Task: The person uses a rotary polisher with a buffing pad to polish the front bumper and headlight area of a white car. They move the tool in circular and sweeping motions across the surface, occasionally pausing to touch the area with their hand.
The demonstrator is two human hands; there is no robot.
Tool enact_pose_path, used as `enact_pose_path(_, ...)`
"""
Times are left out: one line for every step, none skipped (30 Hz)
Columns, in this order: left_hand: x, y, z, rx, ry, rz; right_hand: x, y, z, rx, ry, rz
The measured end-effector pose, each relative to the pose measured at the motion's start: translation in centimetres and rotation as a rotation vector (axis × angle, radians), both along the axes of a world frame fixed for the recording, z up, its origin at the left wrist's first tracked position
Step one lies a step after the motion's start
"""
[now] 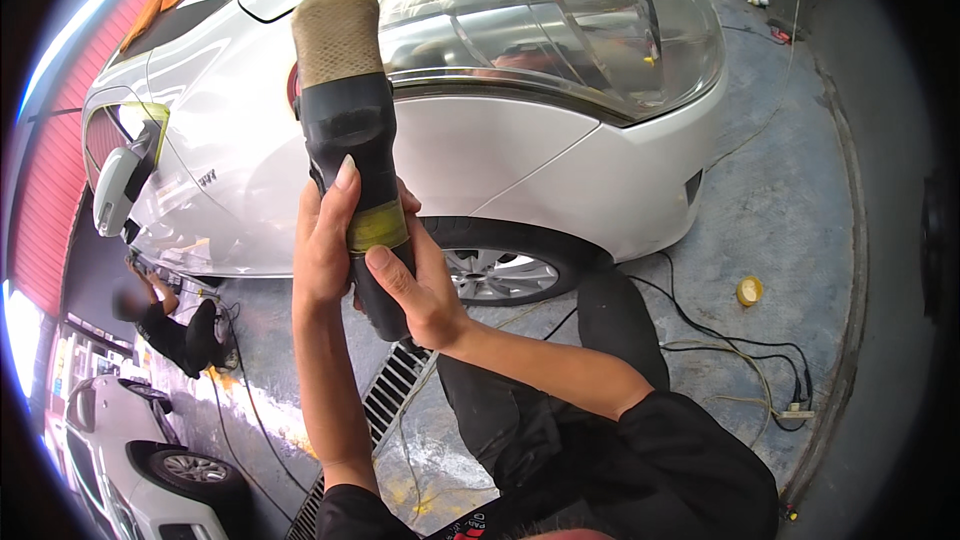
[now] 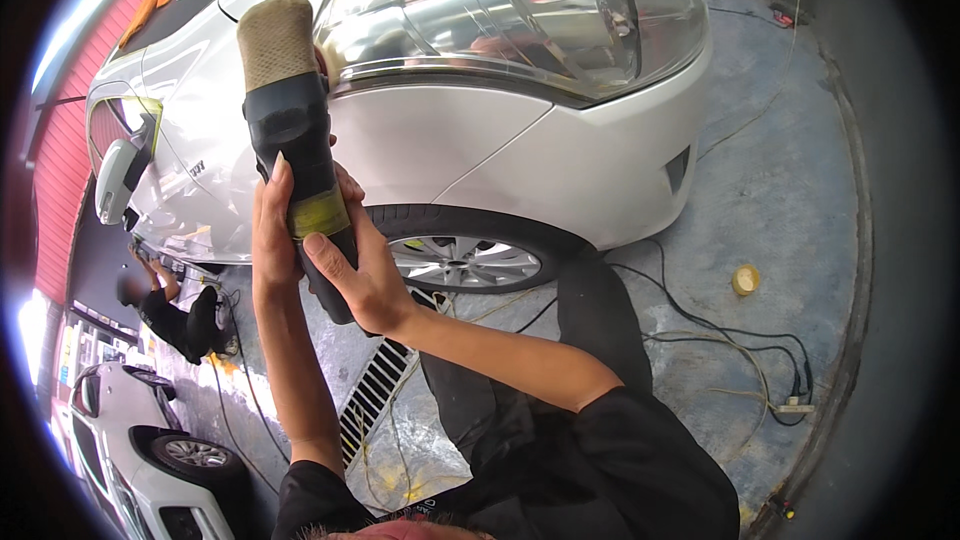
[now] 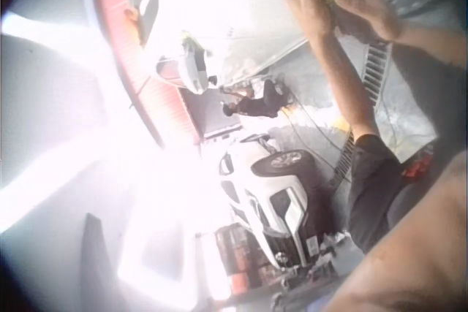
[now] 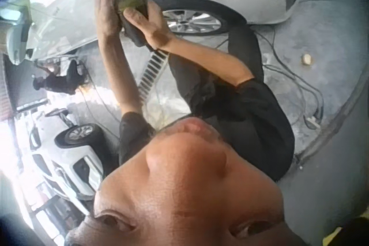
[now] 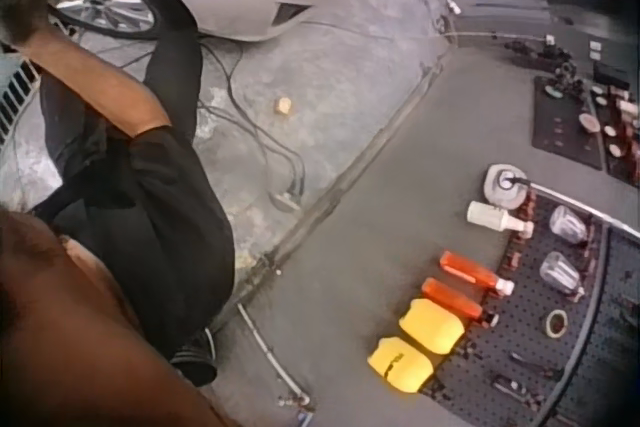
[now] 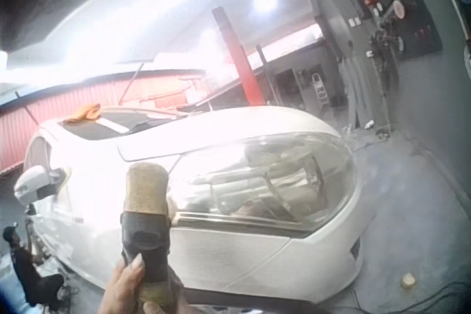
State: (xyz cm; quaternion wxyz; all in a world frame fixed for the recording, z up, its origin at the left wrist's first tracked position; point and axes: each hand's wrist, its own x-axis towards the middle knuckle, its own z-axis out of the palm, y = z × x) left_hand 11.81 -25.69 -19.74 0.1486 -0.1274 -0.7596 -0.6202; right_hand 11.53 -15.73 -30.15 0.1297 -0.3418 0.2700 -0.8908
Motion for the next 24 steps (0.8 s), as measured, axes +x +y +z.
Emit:
enact_pose_path(-0.5, 0.5, 0.0, -0.023, 0.01, -0.033, -0.2, 0.2, -0.3, -0.01, 0.011, -0.041)
enact_pose_path(-0.6, 0.8, -0.3, -0.038, 0.009, -0.06, -0.2, 0.3, -0.8, -0.017, 0.016, -0.077)
enact_pose_path(-1.0, 1.3, -0.6, -0.052, 0.008, -0.093, -0.3, 0.5, -1.2, -0.025, 0.02, -0.117)
enact_pose_path(-1.3, 2.4, -0.7, -0.061, -0.016, -0.138, -0.1, 0.7, -1.4, -0.078, 0.029, -0.206)
enact_pose_path(-1.4, 2.8, -0.7, -0.101, -0.025, -0.135, 0.3, 1.0, -1.9, -0.11, 0.02, -0.262)
enact_pose_path(-1.1, 3.1, -1.5, -0.117, -0.056, -0.138, 0.6, 1.4, -2.3, -0.111, 0.016, -0.305)
enact_pose_path(-1.0, 3.4, -1.9, -0.135, -0.088, -0.145, 0.8, 1.9, -2.4, -0.123, 0.026, -0.348)
enact_pose_path(-1.0, 2.9, -2.6, -0.14, -0.082, -0.136, 0.8, 2.0, -2.6, -0.117, 0.032, -0.373)
enact_pose_path(-0.6, 2.5, -2.6, -0.152, -0.076, -0.118, 0.8, 2.1, -2.2, -0.113, 0.02, -0.338)
enact_pose_path(-0.2, 2.6, -3.2, -0.052, -0.059, -0.092, 0.9, 1.9, -2.3, -0.09, 0.009, -0.276)
enact_pose_path(-0.2, 2.5, -2.9, 0.018, -0.038, -0.078, 0.8, 2.2, -1.8, -0.118, 0.005, -0.22)
enact_pose_path(-0.5, 2.6, -2.4, 0.084, -0.017, -0.073, 0.1, 3.1, -1.1, -0.065, 0.026, -0.186)
enact_pose_path(-0.5, 2.5, -2.3, 0.137, -0.024, -0.073, -0.4, 3.9, -0.9, -0.012, 0.045, -0.142)
enact_pose_path(-0.5, 2.8, -2.0, 0.217, -0.008, -0.032, -1.1, 4.3, -0.8, 0.026, 0.063, -0.128)
enact_pose_path(-0.6, 3.0, -2.2, 0.225, -0.012, -0.052, -1.6, 4.7, -0.7, 0.065, 0.082, -0.105)
enact_pose_path(-0.5, 3.2, -2.9, 0.234, -0.014, -0.065, -1.8, 5.0, -0.7, 0.105, 0.102, -0.075)
enact_pose_path(-0.4, 3.3, -2.8, 0.226, 0.012, -0.074, -1.6, 4.9, -0.9, 0.079, 0.114, -0.133)
enact_pose_path(-0.4, 4.5, -2.7, 0.145, 0.039, -0.021, -1.3, 5.1, -1.0, 0.066, 0.109, -0.175)
enact_pose_path(-1.1, 5.3, -3.1, 0.108, 0.056, -0.044, -1.1, 5.5, -1.3, 0.057, 0.11, -0.226)
enact_pose_path(-1.6, 6.0, -3.5, 0.088, 0.016, -0.058, -1.1, 5.8, -1.8, 0.044, 0.103, -0.285)
enact_pose_path(-1.6, 7.0, -4.1, 0.182, -0.029, -0.114, -0.6, 6.0, -2.0, 0.035, 0.079, -0.333)
enact_pose_path(-1.6, 7.1, -3.7, 0.123, -0.038, -0.101, -0.8, 6.0, -2.1, 0.048, 0.099, -0.325)
enact_pose_path(-1.2, 7.0, -3.7, 0.073, -0.063, -0.084, -0.7, 6.3, -2.2, 0.068, 0.11, -0.311)
enact_pose_path(-1.0, 6.4, -3.7, 0.115, -0.025, -0.079, -0.8, 6.4, -2.1, 0.085, 0.127, -0.298)
